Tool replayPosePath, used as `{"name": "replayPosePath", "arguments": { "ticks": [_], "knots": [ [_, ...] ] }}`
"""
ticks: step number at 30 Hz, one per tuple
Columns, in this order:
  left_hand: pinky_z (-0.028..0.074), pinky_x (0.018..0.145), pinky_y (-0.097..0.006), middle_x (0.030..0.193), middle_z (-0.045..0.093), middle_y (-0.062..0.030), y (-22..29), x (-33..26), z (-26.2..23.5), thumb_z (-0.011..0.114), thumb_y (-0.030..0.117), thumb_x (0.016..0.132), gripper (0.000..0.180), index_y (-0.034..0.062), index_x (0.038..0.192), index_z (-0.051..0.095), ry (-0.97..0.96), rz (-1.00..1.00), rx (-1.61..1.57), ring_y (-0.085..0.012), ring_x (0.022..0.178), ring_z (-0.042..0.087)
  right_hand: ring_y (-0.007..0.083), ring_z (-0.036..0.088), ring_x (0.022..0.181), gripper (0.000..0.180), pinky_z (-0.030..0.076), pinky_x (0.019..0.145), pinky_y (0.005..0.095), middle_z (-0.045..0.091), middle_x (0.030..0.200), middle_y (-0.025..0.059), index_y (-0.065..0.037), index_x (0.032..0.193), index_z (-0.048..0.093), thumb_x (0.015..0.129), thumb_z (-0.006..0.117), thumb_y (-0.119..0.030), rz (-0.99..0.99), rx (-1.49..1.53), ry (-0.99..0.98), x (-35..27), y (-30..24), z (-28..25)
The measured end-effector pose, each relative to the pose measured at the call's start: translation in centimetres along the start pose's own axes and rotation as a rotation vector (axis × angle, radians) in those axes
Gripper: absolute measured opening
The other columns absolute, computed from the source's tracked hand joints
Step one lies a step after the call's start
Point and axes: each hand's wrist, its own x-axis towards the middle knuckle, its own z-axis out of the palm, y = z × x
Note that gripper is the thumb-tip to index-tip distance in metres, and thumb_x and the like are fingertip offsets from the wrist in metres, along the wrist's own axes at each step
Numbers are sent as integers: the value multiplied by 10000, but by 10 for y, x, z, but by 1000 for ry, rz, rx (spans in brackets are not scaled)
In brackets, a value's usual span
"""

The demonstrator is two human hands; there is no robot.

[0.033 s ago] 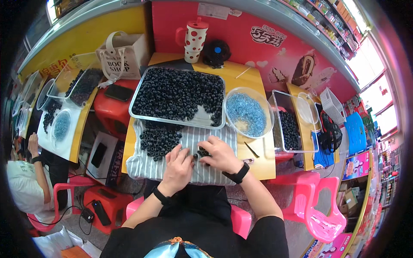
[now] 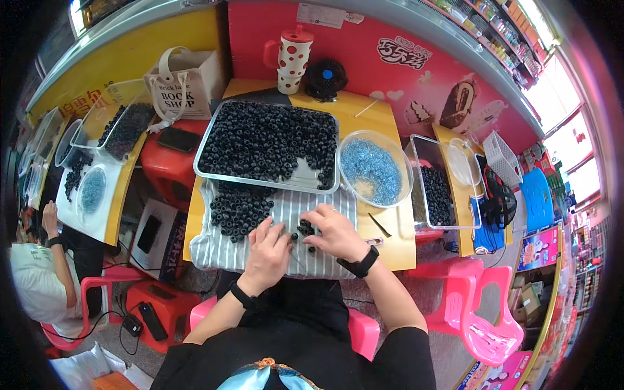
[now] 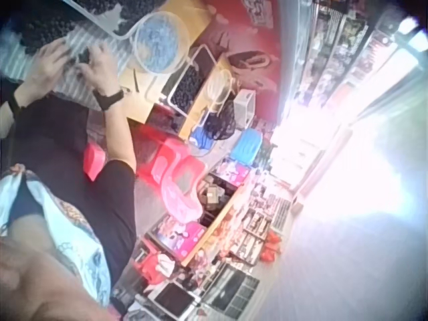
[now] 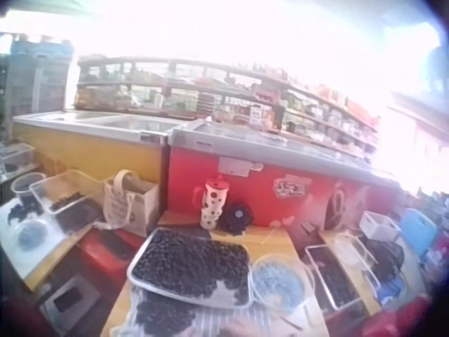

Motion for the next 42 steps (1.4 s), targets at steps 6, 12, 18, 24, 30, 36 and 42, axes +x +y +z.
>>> {"name": "replayPosePath", "arguments": {
  "ticks": [6, 12, 18, 24, 30, 36, 42],
  "knots": [
    [345, 972, -463, 1188, 573, -138, 4, 0, -7, 686, 59, 760, 236, 16, 989, 647, 31, -34, -37, -365, 1211, 457, 328, 570, 823, 249, 461, 705, 392, 569, 870, 127, -26, 946, 627, 727, 732, -83, 135, -26, 313, -45, 2, -7],
    [389, 918, -436, 1128, 589, -135, 5, 0, -8, 684, 35, 752, 251, 10, 998, 650, 92, 28, -63, -341, 1112, 509, 298, 583, 713, 180, 464, 606, 391, 546, 757, 104, -47, 862, 628, 729, 740, -96, 197, 42, 343, -88, -35, 31],
    [451, 761, -383, 944, 565, -137, 17, 6, -3, 669, -22, 727, 281, -23, 1004, 627, -22, 14, -200, -320, 890, 527, 302, 573, 741, 171, 464, 619, 398, 524, 788, 108, -58, 906, 614, 764, 693, -111, 146, -44, 238, -81, -46, 44],
    [454, 745, -392, 879, 533, -146, 12, 10, 2, 651, -45, 714, 256, -30, 963, 599, -41, 32, -183, -323, 860, 515, 302, 578, 715, 156, 466, 600, 401, 531, 774, 101, -61, 896, 631, 761, 699, -97, 192, 4, 324, -60, -36, 46],
    [477, 651, -343, 881, 591, -141, 6, 4, 1, 664, -65, 732, 214, -18, 925, 586, 70, -53, -332, -263, 743, 584, 298, 592, 681, 155, 463, 596, 367, 569, 780, 126, -25, 911, 630, 768, 688, -35, 212, 206, 454, -61, -21, 22],
    [415, 579, -193, 853, 580, -32, 0, -1, 11, 690, -73, 776, 162, -20, 906, 610, 66, -455, -996, -41, 651, 511, 334, 603, 700, 56, 466, 626, 401, 602, 755, 153, -9, 825, 632, 774, 620, -28, 331, -19, 547, -40, 76, -51],
    [452, 578, -211, 843, 605, -45, -1, -1, 8, 692, -58, 774, 153, 4, 904, 642, 61, -335, -809, -87, 681, 578, 367, 629, 793, 130, 501, 716, 430, 648, 796, 182, -20, 809, 669, 708, 600, -65, 386, -23, 224, 3, 126, -62]
  ]
}}
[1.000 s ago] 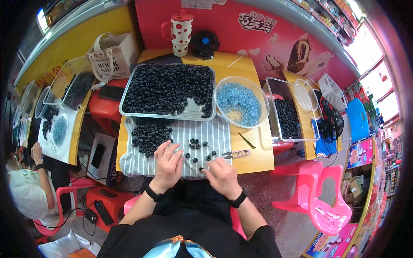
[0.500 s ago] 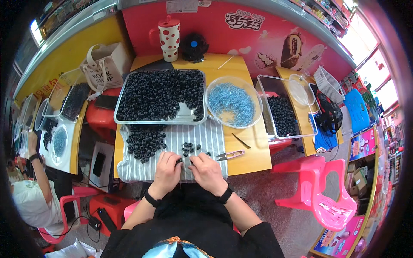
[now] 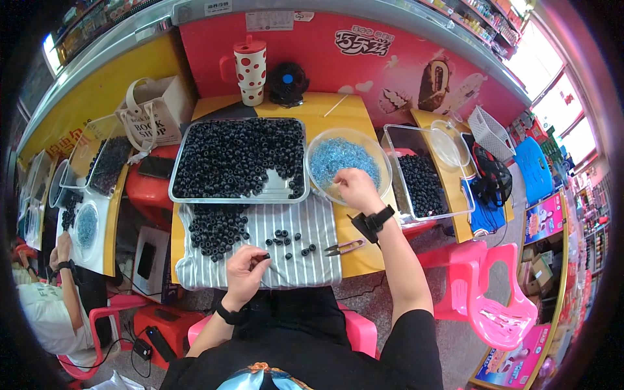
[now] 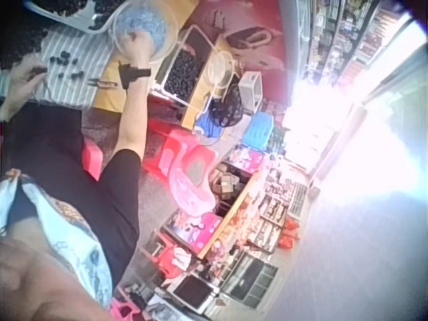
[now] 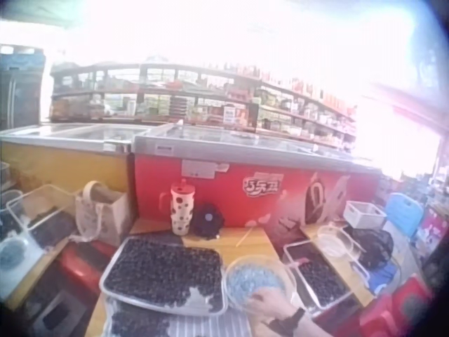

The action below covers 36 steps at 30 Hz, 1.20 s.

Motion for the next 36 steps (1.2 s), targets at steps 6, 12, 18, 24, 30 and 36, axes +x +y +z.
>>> {"name": "replayPosePath", "arguments": {
  "ticks": [6, 12, 18, 24, 30, 36],
  "knots": [
    [467, 564, -227, 847, 619, -66, 5, 3, -3, 690, -46, 772, 154, 12, 911, 654, -41, 27, 46, -121, 690, 616, 376, 633, 768, 149, 505, 709, 436, 655, 770, 194, -23, 795, 674, 680, 581, -41, -2, -87, -175, 17, 3, 24],
    [432, 583, -219, 806, 604, -40, 7, 2, -3, 706, -49, 758, 166, 9, 905, 655, -20, 6, 11, -95, 664, 553, 221, 639, 635, 127, 502, 618, 326, 653, 695, 136, -1, 818, 670, 709, 609, -23, 83, 115, -67, 14, 3, 4],
    [469, 566, -232, 837, 613, -70, 5, 2, -4, 686, -47, 769, 168, 6, 925, 654, -31, 45, 40, -125, 682, 618, 83, 570, 681, 63, 459, 622, 241, 607, 720, 40, 32, 838, 632, 777, 628, 48, 45, 605, 35, -35, -40, -3],
    [461, 573, -224, 831, 606, -57, 3, 2, -3, 682, -53, 773, 179, 9, 940, 659, -30, 47, -7, -107, 676, 598, 131, 560, 658, 47, 440, 607, 267, 595, 716, 66, 20, 817, 632, 772, 643, 26, 21, 479, -40, -84, -58, 47],
    [456, 615, -218, 847, 607, -47, 3, 1, 1, 686, -47, 785, 175, 21, 947, 697, -13, 24, -142, -98, 701, 583, 79, 570, 669, 75, 449, 607, 234, 643, 750, 21, 10, 857, 676, 788, 660, 32, 144, 625, 16, -101, -57, 55],
    [472, 615, -241, 893, 612, -69, 29, 17, 21, 698, -35, 787, 204, 33, 980, 702, -101, 47, -18, -123, 748, 593, 71, 604, 686, 83, 471, 597, 206, 668, 791, 34, 12, 927, 677, 850, 651, 22, 265, 1097, -68, -112, -88, 53]
  ]
}}
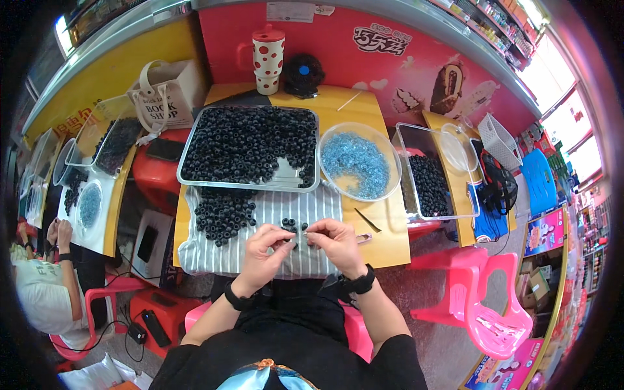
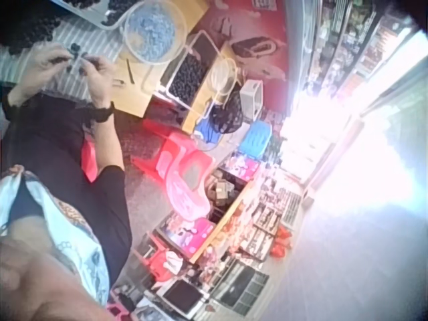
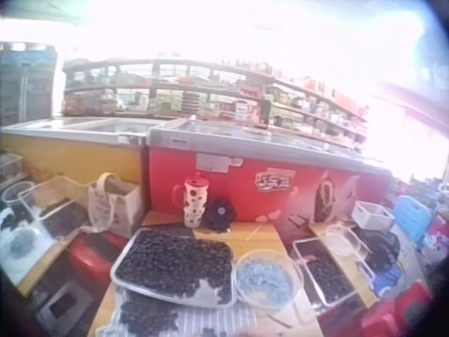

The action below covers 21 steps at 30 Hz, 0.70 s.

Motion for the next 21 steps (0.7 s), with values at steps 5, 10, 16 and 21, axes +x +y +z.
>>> {"name": "replayPosePath", "arguments": {
  "ticks": [5, 10, 16, 21],
  "knots": [
    [486, 596, -262, 875, 594, -76, 7, 9, 7, 692, -19, 795, 196, 38, 982, 692, 25, 76, 86, -162, 736, 607, 93, 631, 704, 86, 482, 607, 203, 680, 812, 54, 11, 944, 670, 859, 660, 3, 18, 152, -12, -4, -1, 15],
    [484, 593, -268, 859, 589, -80, 0, 14, 7, 688, -22, 796, 175, 31, 963, 685, 45, 146, 167, -183, 737, 609, 91, 629, 690, 90, 488, 605, 206, 677, 807, 57, 13, 944, 667, 854, 662, 15, 27, 157, 20, 2, 4, 17],
    [463, 587, -277, 839, 588, -89, -4, 21, 7, 660, -13, 820, 126, 11, 943, 677, 20, 153, 195, -187, 694, 588, 78, 615, 690, 58, 469, 570, 217, 651, 779, 27, 12, 889, 652, 836, 642, 32, -214, -122, 100, 3, 10, 23],
    [426, 567, -259, 764, 578, -80, -6, 31, 7, 648, 4, 840, 72, -3, 901, 684, -25, 12, 85, -160, 646, 547, 106, 603, 651, 85, 458, 567, 246, 611, 739, 68, 22, 845, 610, 790, 614, 87, -555, -563, 145, 8, 1, 21]
  ]
}}
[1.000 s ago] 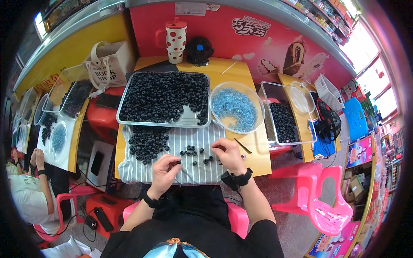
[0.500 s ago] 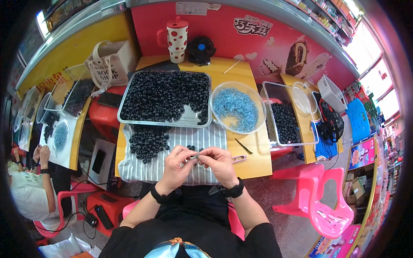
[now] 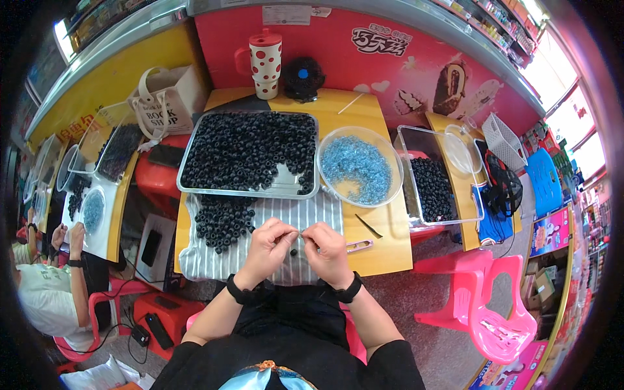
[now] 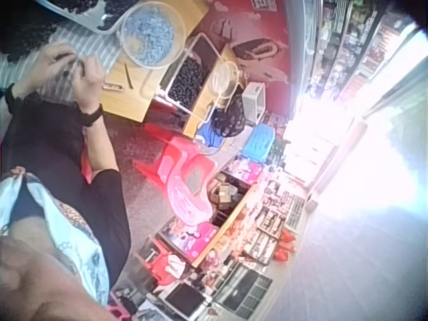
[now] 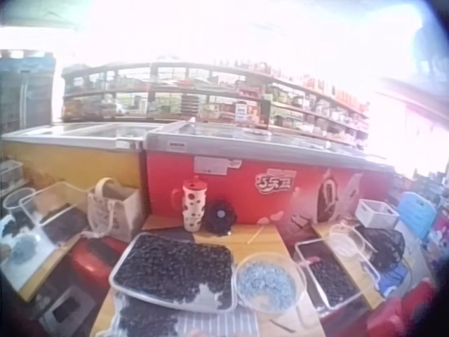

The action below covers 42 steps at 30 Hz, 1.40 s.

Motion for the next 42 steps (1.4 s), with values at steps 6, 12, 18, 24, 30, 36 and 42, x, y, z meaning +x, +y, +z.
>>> {"name": "replayPosePath", "arguments": {
  "ticks": [6, 12, 18, 24, 30, 36, 42],
  "knots": [
    [419, 561, -262, 754, 579, -73, 2, 9, 5, 643, 26, 852, 72, -7, 899, 687, -10, -21, 9, -149, 630, 536, 82, 584, 655, 39, 461, 592, 232, 622, 748, 36, 17, 855, 618, 830, 626, 46, 239, 226, 30, 2, 6, -4],
    [428, 568, -264, 781, 584, -80, -1, 12, 6, 652, 2, 843, 81, -7, 917, 684, 17, 71, 29, -156, 647, 554, 49, 579, 726, 55, 469, 640, 211, 645, 789, 12, 26, 915, 646, 874, 638, -10, 389, 403, -47, 9, 7, -4],
    [445, 590, -249, 830, 589, -73, 7, 7, -1, 643, -27, 845, 113, -1, 943, 694, -4, 103, 18, -137, 681, 564, 41, 558, 707, 39, 452, 623, 210, 630, 776, -8, 7, 901, 658, 865, 650, -7, 427, 534, -76, 13, 2, -7],
    [465, 650, -204, 910, 588, -34, -5, -25, -34, 608, -43, 877, 141, -5, 983, 694, 60, -154, -384, -94, 765, 597, 157, 557, 586, 37, 430, 545, 278, 552, 671, 72, 12, 783, 606, 765, 599, 43, 179, 178, -427, -28, -34, -40],
    [479, 662, -212, 938, 602, -43, -17, -43, -39, 615, -33, 877, 167, -29, 1036, 669, 35, -226, -505, -107, 784, 621, 336, 586, 677, 73, 458, 586, 374, 564, 747, 156, -3, 798, 586, 744, 612, 37, 135, -93, -299, -57, -20, -6],
    [502, 698, -251, 990, 663, -104, -20, -64, -36, 616, -10, 886, 229, -39, 1113, 628, -41, -428, -954, -162, 827, 644, 57, 545, 703, 69, 436, 625, 208, 563, 765, 21, 36, 880, 631, 830, 621, 83, 355, 296, 75, -58, -19, -9],
    [519, 726, -251, 990, 664, -111, -17, -71, -30, 618, 21, 900, 213, -31, 1105, 632, -122, -581, -1222, -161, 833, 639, 88, 590, 739, 85, 463, 659, 209, 598, 813, 50, 40, 890, 634, 824, 631, 93, 336, 432, -20, -54, -52, 13]
  ]
}}
